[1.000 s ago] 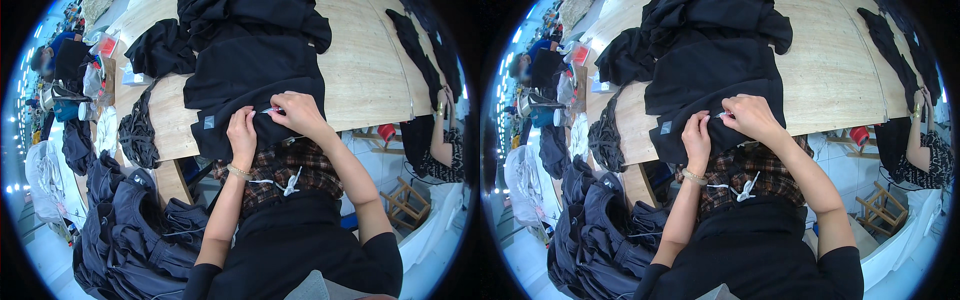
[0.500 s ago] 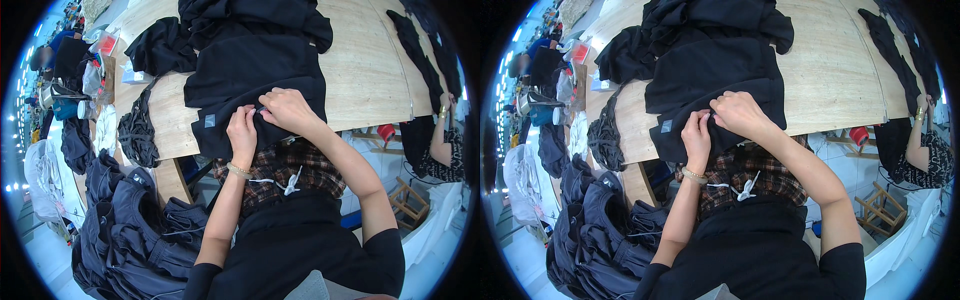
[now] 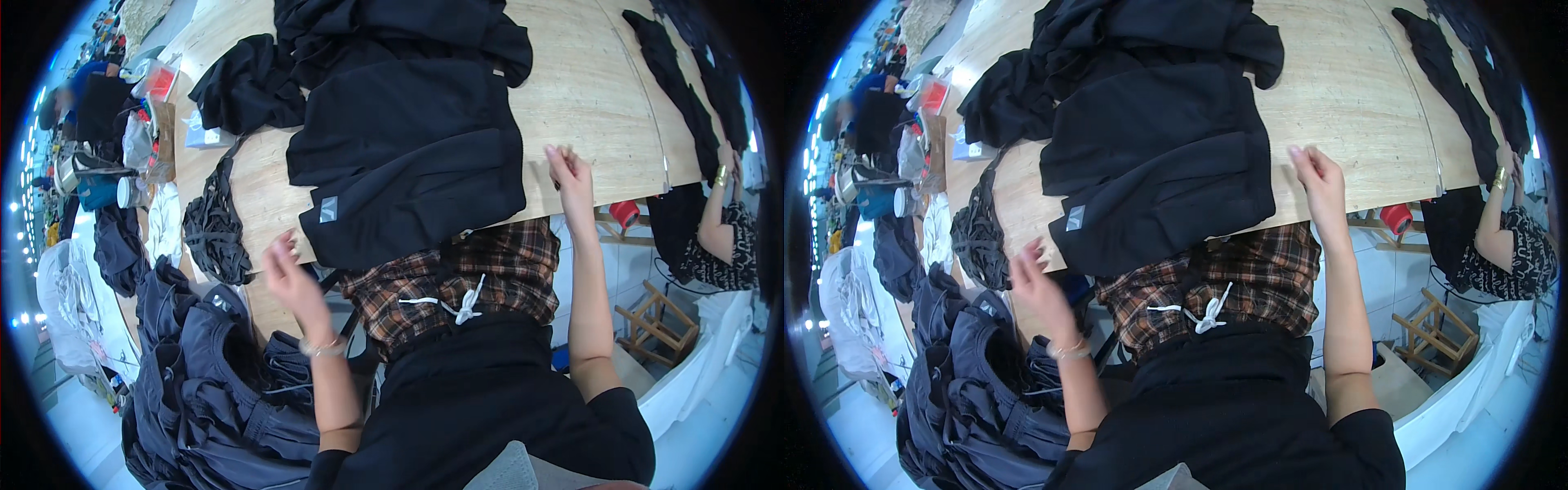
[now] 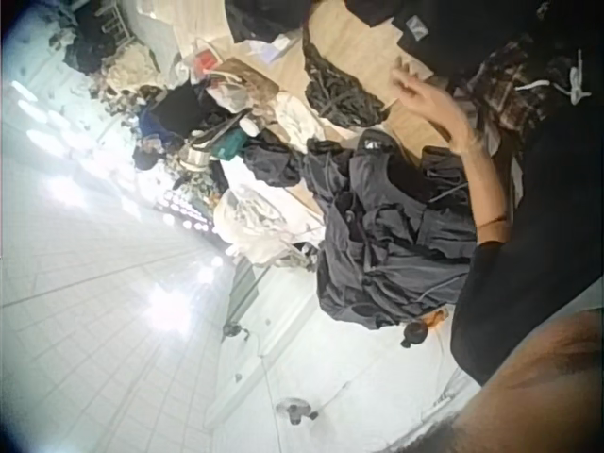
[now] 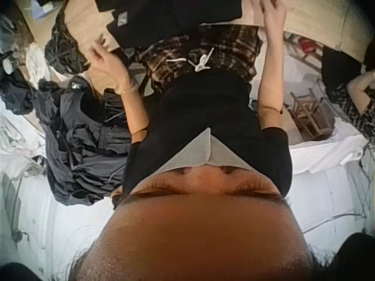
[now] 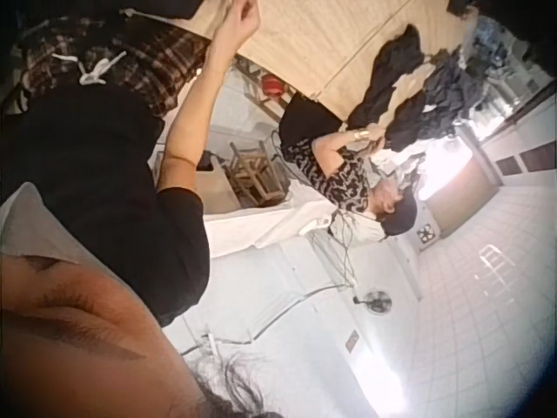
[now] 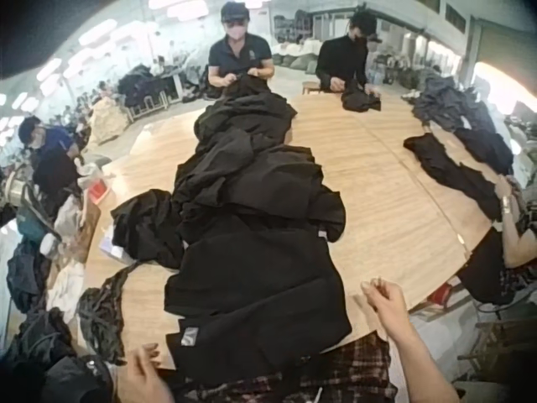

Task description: The person uses small scissors to trim loose threads and excess fabric from the edges of black garments. They handle the clothing items one at a time, carefully snipping small sections and occasionally inspecting the fabric before placing the item aside.

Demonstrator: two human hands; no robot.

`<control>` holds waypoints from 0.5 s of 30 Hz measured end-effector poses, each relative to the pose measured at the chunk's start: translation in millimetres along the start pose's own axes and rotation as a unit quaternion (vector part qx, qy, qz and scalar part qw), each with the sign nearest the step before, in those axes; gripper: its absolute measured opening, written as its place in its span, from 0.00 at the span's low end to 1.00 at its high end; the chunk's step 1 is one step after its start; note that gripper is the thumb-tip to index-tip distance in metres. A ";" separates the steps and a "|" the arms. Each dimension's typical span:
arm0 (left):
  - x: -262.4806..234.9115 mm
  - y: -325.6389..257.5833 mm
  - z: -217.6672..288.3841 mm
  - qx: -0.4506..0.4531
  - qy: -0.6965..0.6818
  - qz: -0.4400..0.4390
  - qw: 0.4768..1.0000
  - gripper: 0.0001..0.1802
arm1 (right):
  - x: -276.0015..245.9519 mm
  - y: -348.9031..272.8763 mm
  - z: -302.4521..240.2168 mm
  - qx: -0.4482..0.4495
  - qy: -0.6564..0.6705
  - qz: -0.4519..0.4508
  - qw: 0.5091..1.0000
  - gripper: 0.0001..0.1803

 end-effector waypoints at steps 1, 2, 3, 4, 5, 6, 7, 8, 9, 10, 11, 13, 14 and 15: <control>-19.3 -4.9 17.4 0.040 0.011 0.019 0.999 0.16 | -11.0 -5.3 11.8 0.039 0.035 0.026 0.998 0.22; -39.9 -8.3 45.1 0.144 0.073 0.078 0.984 0.15 | -25.7 -14.7 27.5 0.083 0.067 0.064 0.992 0.22; -60.9 -21.9 72.5 0.281 -0.072 0.136 0.947 0.17 | -36.8 -18.4 42.8 0.069 0.067 0.077 0.992 0.22; -90.9 -42.9 94.6 0.402 -0.209 0.204 0.868 0.21 | -35.4 -15.9 48.3 0.089 0.068 0.105 0.988 0.22; -113.6 -55.1 110.4 0.494 -0.352 0.246 0.756 0.25 | -44.5 -20.6 57.6 0.097 0.050 0.121 0.987 0.22; -122.6 -69.8 147.1 0.566 -0.253 0.275 0.735 0.27 | -44.8 -16.6 61.0 0.095 0.036 0.117 0.988 0.23; -126.3 -80.4 178.5 0.632 -0.172 0.291 0.697 0.28 | -49.7 -19.2 64.8 0.098 0.019 0.127 0.987 0.23; -111.3 -99.9 215.5 0.655 -0.183 0.216 0.700 0.30 | -47.0 -14.8 64.2 0.094 0.006 0.125 0.988 0.23; -107.7 -100.8 231.8 0.658 -0.166 0.221 0.700 0.28 | -46.1 -12.5 63.4 0.090 -0.001 0.122 0.988 0.23; -104.1 -98.8 244.8 0.662 -0.149 0.224 0.700 0.27 | -45.1 -11.8 61.5 0.087 -0.005 0.122 0.989 0.23; -103.1 -98.3 252.8 0.665 -0.131 0.228 0.699 0.26 | -44.0 -11.0 59.1 0.083 -0.009 0.121 0.989 0.23; -106.1 -98.5 260.5 0.662 -0.102 0.205 0.713 0.25 | -43.1 -13.1 63.0 0.074 -0.018 0.122 0.990 0.23; -106.2 -98.5 263.8 0.660 -0.086 0.194 0.720 0.25 | -44.0 -14.1 66.2 0.064 -0.024 0.122 0.990 0.23; -105.8 -101.3 261.1 0.668 -0.108 0.200 0.708 0.25 | -45.1 -15.1 68.6 0.054 -0.030 0.121 0.991 0.23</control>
Point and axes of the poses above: each hand's wrist, its own y-axis towards the middle knuckle, its own x-axis out of the palm, z = x × y, the point moved 5 cm from there along y, towards the middle knuckle, and after that the axes turned 2 degrees about -x, right-handed, at the moved point
